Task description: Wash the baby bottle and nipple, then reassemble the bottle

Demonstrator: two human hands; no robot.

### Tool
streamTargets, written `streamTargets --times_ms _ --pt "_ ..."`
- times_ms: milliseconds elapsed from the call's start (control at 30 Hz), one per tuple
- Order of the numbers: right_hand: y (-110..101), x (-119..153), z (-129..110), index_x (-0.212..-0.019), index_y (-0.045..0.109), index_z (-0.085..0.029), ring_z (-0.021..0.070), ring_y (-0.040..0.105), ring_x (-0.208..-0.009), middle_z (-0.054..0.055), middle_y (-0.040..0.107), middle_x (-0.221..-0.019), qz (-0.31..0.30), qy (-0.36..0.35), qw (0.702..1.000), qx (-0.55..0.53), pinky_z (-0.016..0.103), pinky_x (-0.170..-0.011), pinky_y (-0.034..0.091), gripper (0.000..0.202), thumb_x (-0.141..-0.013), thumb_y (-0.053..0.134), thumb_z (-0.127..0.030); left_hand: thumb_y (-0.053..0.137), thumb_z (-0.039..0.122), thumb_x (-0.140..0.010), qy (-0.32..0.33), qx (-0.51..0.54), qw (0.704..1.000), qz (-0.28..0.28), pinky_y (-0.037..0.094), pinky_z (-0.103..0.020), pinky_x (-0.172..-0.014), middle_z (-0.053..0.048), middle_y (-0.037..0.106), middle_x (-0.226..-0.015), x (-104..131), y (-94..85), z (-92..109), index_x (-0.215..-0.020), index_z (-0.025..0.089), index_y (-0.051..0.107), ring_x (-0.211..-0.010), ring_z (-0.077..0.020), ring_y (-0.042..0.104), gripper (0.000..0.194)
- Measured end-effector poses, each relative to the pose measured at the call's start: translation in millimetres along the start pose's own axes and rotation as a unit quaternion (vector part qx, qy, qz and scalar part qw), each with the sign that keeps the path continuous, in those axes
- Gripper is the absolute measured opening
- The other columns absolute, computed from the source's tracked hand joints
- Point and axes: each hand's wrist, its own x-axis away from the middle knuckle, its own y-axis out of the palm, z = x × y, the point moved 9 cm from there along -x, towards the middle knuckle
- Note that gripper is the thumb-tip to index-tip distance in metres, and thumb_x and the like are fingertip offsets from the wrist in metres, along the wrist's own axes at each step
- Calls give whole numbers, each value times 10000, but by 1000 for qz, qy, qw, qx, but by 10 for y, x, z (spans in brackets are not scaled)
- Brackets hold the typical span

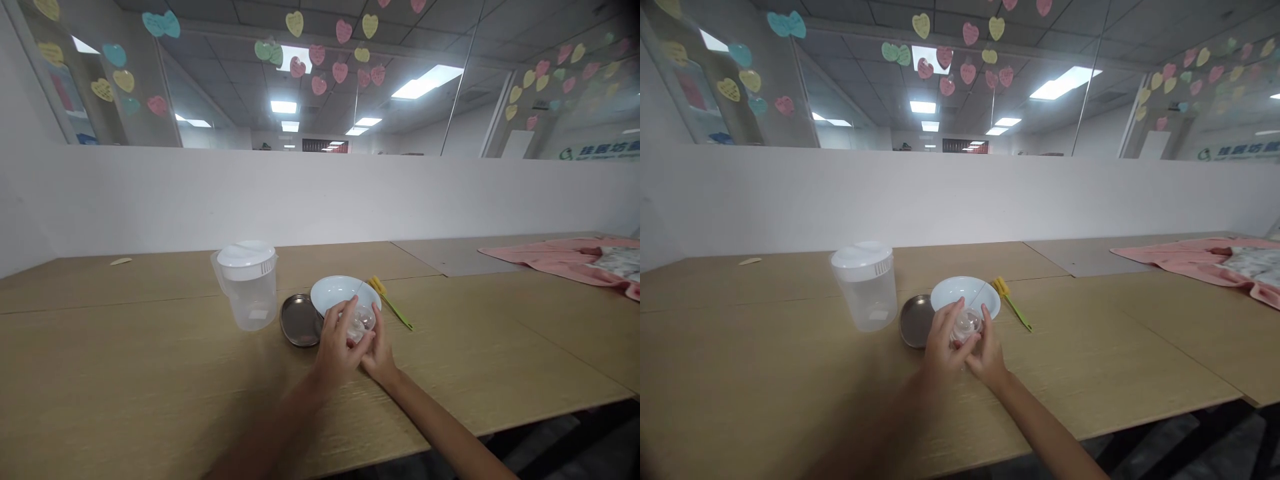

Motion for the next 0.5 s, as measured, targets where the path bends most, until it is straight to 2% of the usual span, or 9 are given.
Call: streamTargets --times_ms 100,200,300,400,500 --pt "-11 -3 -17 -1444 181 -140 262 638 -995 164 596 -1189 8 -24 1000 12 362 -774 552 788 -810 558 -417 646 271 -768 -62 1 998 -3 433 -390 -929 -109 552 -1223 32 26 -153 -1375 220 335 -1077 -240 528 684" --pt "4 -17 -32 -1417 264 -165 268 602 -1075 167 546 -1269 3 -40 999 36 387 -838 536 702 -818 550 -395 632 305 -789 -101 -7 995 -24 398 -421 -952 -92 583 -1221 52 48 -248 -1287 236 465 -1086 -253 533 530" --pt "21 -42 -26 -1390 318 -177 263 571 -1128 152 540 -1285 -3 -33 999 42 398 -885 517 634 -825 541 -360 600 320 -815 -146 43 988 -30 395 -406 -965 -78 592 -1229 82 82 -354 -1279 243 496 -1104 -243 539 482" --pt "6 -57 -13 -1373 339 -177 260 593 -1090 148 565 -1249 15 -24 999 32 398 -866 528 637 -807 569 -356 605 317 -810 -178 114 977 -9 413 -358 -966 -73 580 -1254 118 110 -440 -1297 234 493 -1127 -224 539 507" --pt "1 -62 13 -1364 346 -170 255 635 -986 150 596 -1182 29 -17 999 27 393 -791 553 667 -782 602 -372 624 314 -796 -192 132 973 -3 432 -336 -952 -65 591 -1246 138 128 -472 -1289 241 512 -1111 -216 554 510"
